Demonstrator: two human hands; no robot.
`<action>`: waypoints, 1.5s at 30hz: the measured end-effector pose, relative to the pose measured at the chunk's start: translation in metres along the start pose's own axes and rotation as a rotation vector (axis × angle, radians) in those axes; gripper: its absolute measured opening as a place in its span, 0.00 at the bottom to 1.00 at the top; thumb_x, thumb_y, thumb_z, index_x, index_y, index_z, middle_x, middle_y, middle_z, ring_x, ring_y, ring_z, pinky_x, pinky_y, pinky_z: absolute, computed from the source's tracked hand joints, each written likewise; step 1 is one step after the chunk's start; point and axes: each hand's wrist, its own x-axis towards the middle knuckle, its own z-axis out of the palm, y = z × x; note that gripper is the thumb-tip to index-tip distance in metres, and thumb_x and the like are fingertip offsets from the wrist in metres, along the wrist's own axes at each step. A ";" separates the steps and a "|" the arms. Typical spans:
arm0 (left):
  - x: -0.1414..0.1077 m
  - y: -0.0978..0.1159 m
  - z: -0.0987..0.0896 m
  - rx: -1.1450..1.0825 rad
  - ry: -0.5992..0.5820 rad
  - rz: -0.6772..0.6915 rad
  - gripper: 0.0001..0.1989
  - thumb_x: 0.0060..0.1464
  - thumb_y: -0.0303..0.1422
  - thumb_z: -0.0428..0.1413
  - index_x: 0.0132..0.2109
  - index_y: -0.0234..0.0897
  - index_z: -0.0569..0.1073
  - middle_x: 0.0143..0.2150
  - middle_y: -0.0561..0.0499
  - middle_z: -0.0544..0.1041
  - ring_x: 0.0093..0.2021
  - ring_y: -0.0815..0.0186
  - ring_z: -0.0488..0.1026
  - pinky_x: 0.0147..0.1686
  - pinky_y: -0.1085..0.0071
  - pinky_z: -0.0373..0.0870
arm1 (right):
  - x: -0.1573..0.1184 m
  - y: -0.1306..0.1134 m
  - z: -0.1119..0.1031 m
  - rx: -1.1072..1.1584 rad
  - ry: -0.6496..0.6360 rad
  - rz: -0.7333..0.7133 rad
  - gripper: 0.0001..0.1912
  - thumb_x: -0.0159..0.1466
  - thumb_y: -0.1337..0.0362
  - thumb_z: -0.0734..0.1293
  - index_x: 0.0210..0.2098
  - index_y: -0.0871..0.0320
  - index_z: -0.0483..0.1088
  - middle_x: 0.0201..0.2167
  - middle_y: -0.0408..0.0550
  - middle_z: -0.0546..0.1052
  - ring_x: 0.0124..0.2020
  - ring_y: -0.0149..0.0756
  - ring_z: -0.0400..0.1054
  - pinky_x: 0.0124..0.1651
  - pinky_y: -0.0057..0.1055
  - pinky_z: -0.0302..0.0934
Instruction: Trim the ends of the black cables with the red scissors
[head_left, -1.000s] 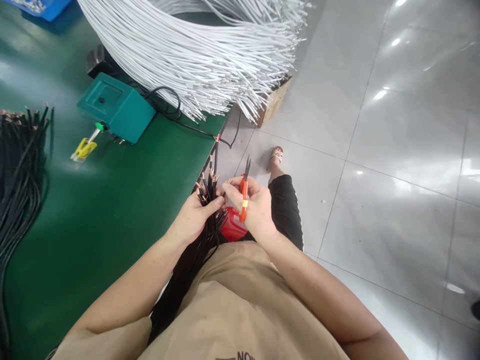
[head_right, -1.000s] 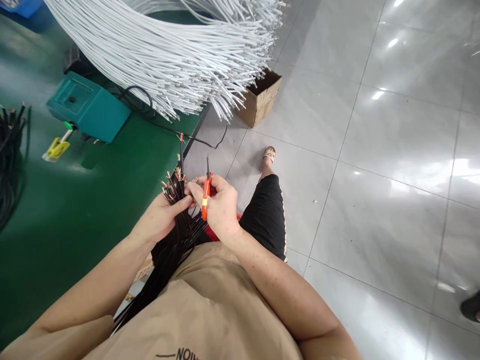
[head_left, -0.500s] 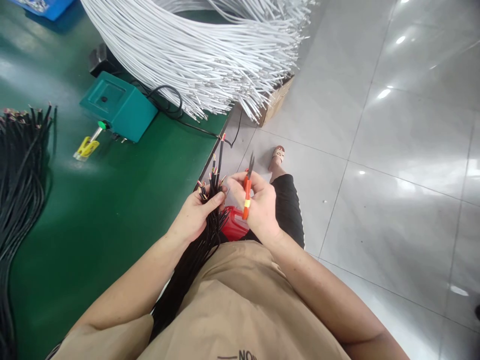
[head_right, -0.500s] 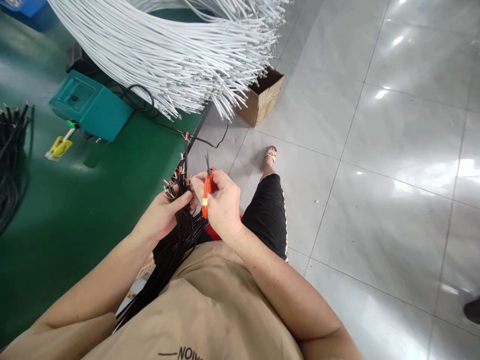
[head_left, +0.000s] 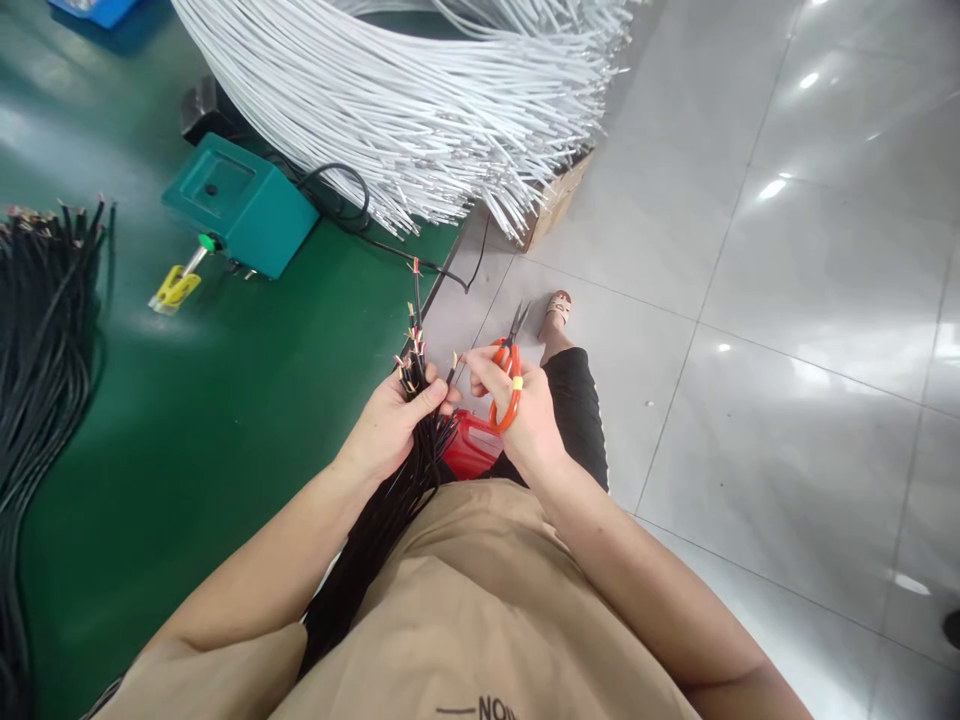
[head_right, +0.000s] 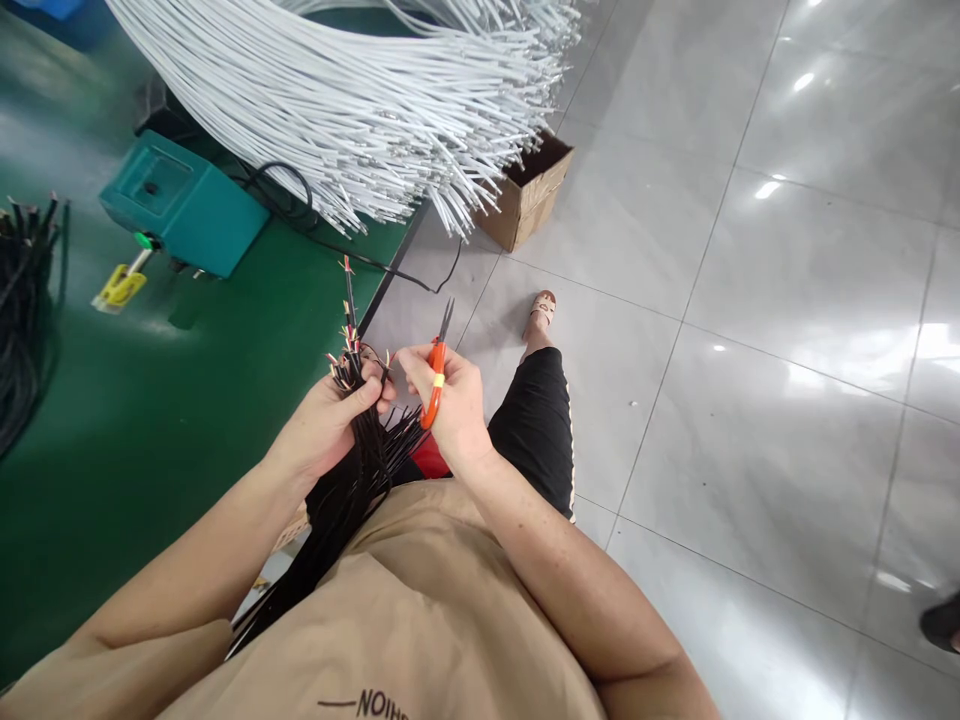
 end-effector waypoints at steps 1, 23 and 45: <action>0.000 0.000 0.000 0.003 0.004 0.001 0.15 0.44 0.33 0.66 0.34 0.36 0.66 0.29 0.55 0.73 0.27 0.74 0.69 0.31 0.75 0.65 | 0.000 0.001 0.000 0.002 0.004 -0.003 0.10 0.55 0.58 0.70 0.25 0.58 0.71 0.20 0.39 0.67 0.24 0.27 0.60 0.30 0.27 0.57; -0.001 -0.003 0.001 -0.016 -0.013 -0.012 0.10 0.47 0.32 0.64 0.37 0.35 0.74 0.39 0.50 0.76 0.36 0.71 0.71 0.37 0.74 0.67 | 0.001 -0.007 -0.001 -0.022 0.171 -0.160 0.10 0.55 0.58 0.70 0.35 0.56 0.75 0.26 0.40 0.72 0.27 0.28 0.63 0.34 0.28 0.60; 0.002 -0.004 -0.002 -0.005 -0.067 -0.011 0.18 0.39 0.29 0.68 0.40 0.35 0.77 0.37 0.51 0.78 0.37 0.68 0.73 0.43 0.70 0.67 | 0.001 -0.004 0.007 -0.327 -0.133 -0.043 0.07 0.53 0.62 0.69 0.29 0.59 0.73 0.22 0.41 0.73 0.23 0.28 0.64 0.29 0.27 0.60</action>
